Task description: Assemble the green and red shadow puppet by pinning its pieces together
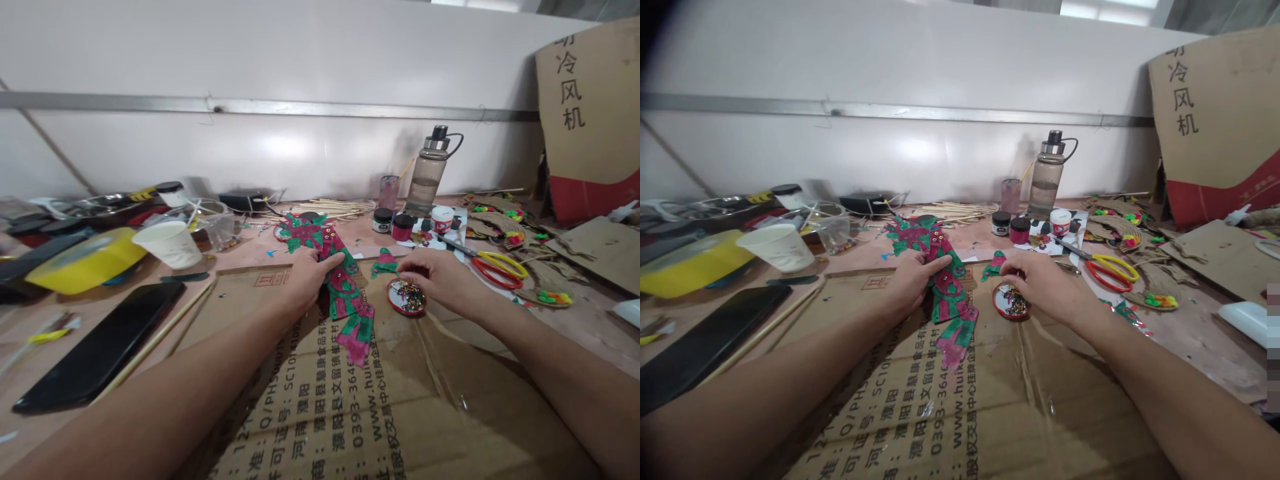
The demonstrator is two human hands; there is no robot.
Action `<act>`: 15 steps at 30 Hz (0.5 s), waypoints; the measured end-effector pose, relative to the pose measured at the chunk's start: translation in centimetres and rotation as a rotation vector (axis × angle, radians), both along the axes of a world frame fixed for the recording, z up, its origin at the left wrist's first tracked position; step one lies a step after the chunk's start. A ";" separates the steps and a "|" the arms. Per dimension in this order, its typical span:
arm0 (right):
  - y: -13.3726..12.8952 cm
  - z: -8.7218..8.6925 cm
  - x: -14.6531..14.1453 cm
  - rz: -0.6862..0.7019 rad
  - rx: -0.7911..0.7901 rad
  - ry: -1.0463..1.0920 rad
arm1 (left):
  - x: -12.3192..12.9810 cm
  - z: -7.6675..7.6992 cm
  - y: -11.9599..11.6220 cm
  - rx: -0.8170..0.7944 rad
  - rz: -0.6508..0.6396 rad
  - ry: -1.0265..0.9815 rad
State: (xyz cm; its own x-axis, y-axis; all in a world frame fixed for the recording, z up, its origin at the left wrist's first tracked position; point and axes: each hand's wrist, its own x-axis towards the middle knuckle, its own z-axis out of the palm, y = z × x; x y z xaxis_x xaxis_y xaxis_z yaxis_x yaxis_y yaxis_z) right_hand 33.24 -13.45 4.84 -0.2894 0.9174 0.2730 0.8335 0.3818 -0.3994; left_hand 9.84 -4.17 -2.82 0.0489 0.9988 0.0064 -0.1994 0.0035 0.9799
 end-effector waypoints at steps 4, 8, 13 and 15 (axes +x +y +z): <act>1.3 0.3 -0.8 0.018 0.014 -0.080 | 0.2 0.4 0.0 0.040 0.066 0.005; 3.3 0.2 -0.8 0.049 0.023 -0.160 | 0.2 0.8 -0.2 0.116 0.040 0.172; 3.7 -0.3 1.0 0.022 0.050 -0.154 | 0.3 1.7 -0.7 0.149 0.028 0.265; 2.9 0.1 1.6 0.042 0.002 -0.152 | 0.4 2.1 -1.0 0.114 -0.022 0.192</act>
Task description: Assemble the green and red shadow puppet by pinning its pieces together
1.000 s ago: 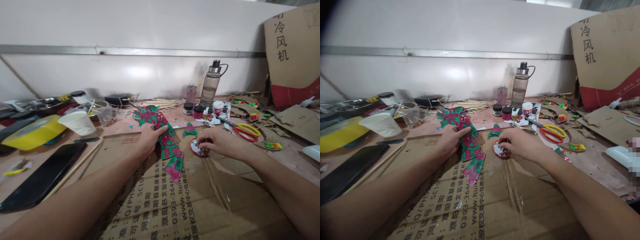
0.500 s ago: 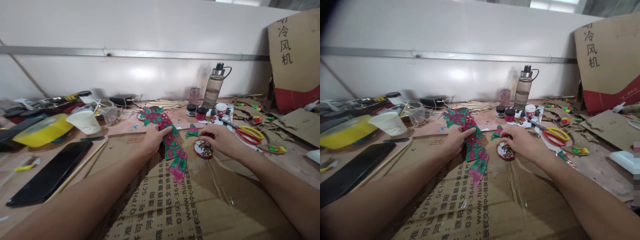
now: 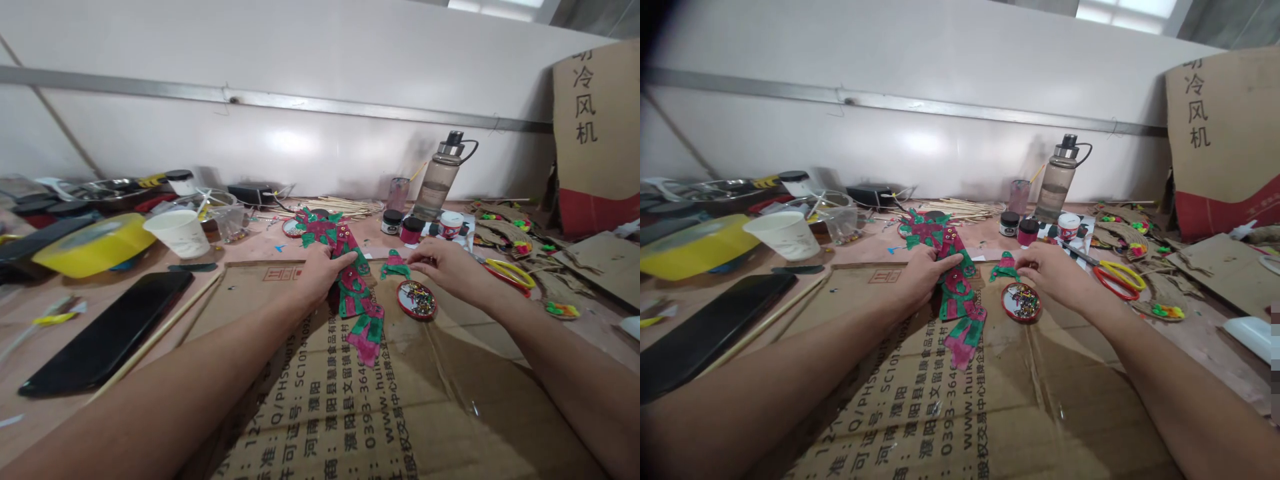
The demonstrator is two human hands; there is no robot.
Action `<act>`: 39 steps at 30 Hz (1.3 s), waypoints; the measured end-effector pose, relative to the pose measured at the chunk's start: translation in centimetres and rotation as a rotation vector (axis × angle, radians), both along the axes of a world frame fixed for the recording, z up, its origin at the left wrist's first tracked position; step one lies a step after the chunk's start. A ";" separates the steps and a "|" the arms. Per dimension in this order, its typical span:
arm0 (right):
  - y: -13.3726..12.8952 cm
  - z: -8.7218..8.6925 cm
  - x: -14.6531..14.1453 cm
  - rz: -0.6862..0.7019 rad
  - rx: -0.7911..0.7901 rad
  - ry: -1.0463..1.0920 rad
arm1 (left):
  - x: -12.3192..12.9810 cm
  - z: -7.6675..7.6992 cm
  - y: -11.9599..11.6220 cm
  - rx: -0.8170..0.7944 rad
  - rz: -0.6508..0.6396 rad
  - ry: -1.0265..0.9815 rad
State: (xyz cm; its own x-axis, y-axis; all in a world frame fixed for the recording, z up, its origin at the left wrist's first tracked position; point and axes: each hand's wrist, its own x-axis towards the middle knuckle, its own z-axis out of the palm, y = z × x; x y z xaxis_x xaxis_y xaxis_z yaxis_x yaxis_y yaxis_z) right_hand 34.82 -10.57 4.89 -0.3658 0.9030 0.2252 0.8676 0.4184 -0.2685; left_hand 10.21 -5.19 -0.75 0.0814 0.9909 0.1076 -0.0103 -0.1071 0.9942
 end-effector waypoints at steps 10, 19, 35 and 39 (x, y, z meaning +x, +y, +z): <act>-2.6 2.7 -0.1 0.034 -0.254 -0.004 | -0.5 -1.1 0.5 -0.077 -0.004 -0.078; -3.2 2.9 -0.8 0.142 -0.461 -0.066 | -0.8 -1.4 0.8 0.021 0.034 0.119; -2.0 1.1 0.4 0.076 -0.291 -0.035 | -0.7 -1.2 0.6 0.021 -0.002 0.128; -2.2 1.4 0.4 0.072 -0.345 -0.073 | -0.8 -1.5 0.8 0.021 0.001 0.116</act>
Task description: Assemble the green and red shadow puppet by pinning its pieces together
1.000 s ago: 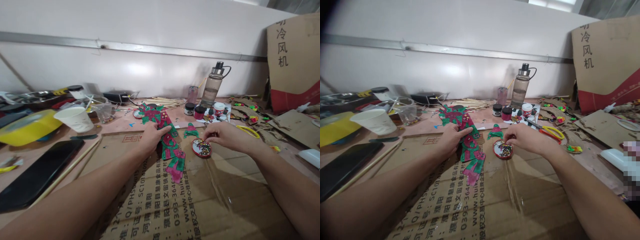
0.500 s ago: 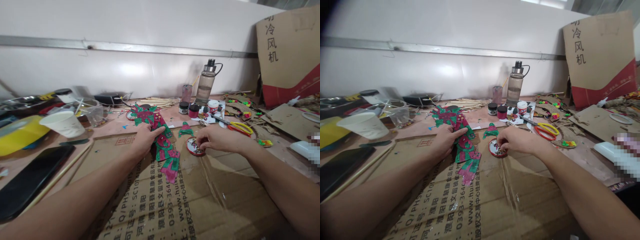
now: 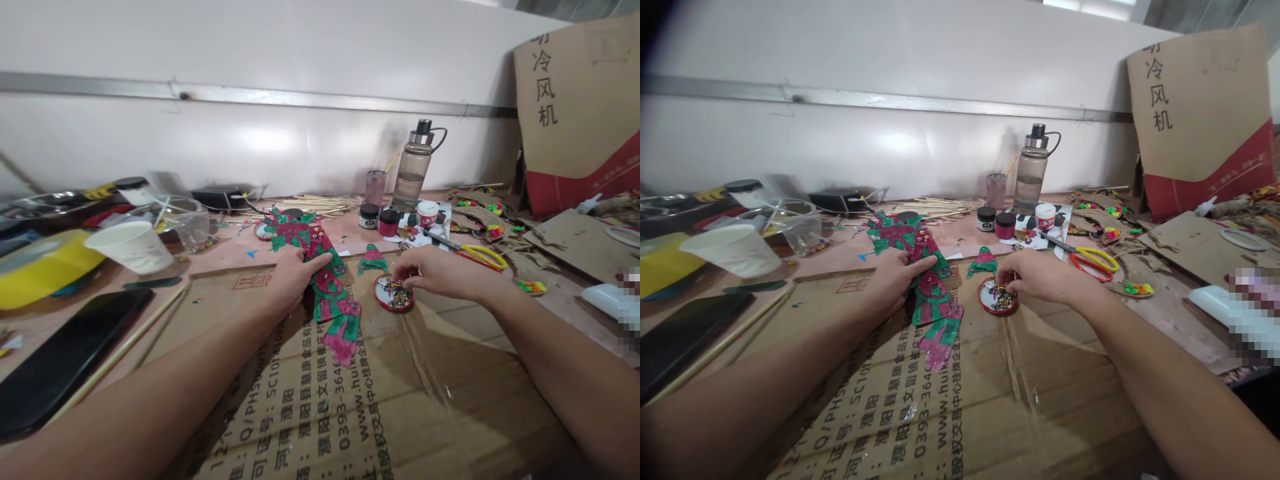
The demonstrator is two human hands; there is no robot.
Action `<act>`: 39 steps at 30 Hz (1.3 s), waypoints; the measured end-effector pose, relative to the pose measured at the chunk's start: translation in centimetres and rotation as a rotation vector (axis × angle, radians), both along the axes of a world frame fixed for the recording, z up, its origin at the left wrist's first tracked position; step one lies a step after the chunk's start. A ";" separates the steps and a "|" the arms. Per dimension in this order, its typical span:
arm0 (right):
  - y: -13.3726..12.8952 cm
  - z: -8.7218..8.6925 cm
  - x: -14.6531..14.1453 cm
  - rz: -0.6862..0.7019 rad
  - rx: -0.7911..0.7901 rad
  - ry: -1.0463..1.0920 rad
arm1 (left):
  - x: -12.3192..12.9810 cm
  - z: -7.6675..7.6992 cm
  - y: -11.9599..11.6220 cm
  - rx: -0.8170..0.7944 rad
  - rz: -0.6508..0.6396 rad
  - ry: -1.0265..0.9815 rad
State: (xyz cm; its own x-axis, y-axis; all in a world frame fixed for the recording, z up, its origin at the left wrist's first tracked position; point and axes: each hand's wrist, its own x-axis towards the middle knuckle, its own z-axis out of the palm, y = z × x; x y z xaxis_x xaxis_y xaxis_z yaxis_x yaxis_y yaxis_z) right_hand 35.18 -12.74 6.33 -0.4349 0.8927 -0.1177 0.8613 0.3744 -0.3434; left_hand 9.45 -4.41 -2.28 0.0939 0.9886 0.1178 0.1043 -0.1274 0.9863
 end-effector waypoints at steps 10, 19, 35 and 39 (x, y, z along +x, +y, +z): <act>0.0 0.0 -0.4 0.014 -0.079 -0.043 | 0.0 0.2 0.0 0.025 0.023 0.053; 0.2 -0.2 0.0 0.031 -0.022 0.018 | 0.0 0.1 0.0 0.003 0.000 0.035; -0.2 -0.4 -0.1 -0.090 0.063 0.173 | 0.0 -0.2 0.1 -0.017 -0.011 0.018; 0.0 -0.5 -0.3 -0.081 0.093 0.253 | -0.2 -0.7 0.4 -0.034 -0.012 0.000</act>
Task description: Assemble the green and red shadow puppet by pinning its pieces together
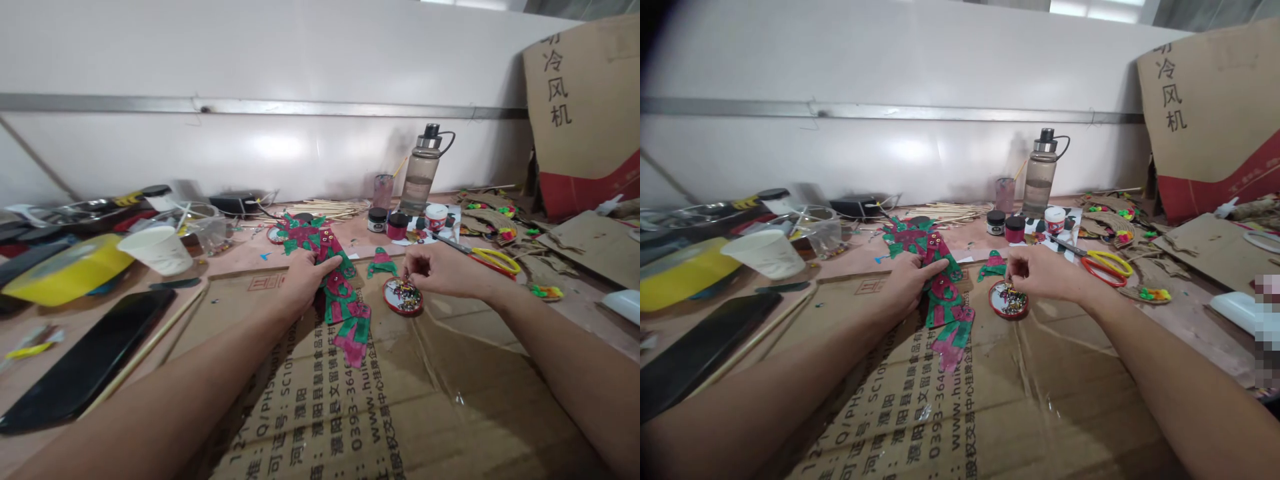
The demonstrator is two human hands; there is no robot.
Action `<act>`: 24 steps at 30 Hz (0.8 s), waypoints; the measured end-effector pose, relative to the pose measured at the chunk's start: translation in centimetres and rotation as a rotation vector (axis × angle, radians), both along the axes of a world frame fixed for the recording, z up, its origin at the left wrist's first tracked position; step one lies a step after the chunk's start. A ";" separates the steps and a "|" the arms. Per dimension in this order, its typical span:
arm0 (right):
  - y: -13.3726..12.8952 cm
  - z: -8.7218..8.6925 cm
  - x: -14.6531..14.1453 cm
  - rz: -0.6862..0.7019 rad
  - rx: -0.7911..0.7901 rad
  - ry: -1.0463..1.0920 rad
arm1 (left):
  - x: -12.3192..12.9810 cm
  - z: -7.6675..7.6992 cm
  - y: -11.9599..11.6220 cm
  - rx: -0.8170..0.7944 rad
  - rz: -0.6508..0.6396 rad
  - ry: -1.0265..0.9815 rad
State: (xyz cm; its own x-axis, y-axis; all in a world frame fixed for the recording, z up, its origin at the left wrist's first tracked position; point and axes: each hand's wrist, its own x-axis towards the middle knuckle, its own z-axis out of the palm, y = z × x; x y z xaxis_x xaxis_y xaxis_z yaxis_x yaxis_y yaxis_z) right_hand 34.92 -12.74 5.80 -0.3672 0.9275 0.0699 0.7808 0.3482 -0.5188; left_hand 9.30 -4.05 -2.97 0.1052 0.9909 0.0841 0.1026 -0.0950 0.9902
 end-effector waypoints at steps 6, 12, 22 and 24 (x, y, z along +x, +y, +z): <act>0.3 -0.2 -0.1 -0.007 -0.054 0.154 | 0.0 0.2 0.0 0.009 0.011 -0.001; 0.8 -0.4 0.2 -0.112 -0.021 0.161 | 0.1 0.2 0.0 0.022 0.020 0.004; 2.4 -0.8 0.7 -0.383 0.040 0.110 | 0.8 1.4 -0.5 0.049 0.007 0.034; 2.6 -0.4 0.3 -0.373 0.020 0.108 | 0.8 1.4 -0.5 0.035 -0.012 0.015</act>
State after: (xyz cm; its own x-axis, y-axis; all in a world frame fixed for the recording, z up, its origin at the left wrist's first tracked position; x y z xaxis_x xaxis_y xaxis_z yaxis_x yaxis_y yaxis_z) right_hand 35.22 -10.11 5.44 0.0058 0.9940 0.1093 0.7971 0.0615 -0.6007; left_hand 10.11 -4.55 -1.57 0.1187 0.9861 0.1166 0.1164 -0.1304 0.9846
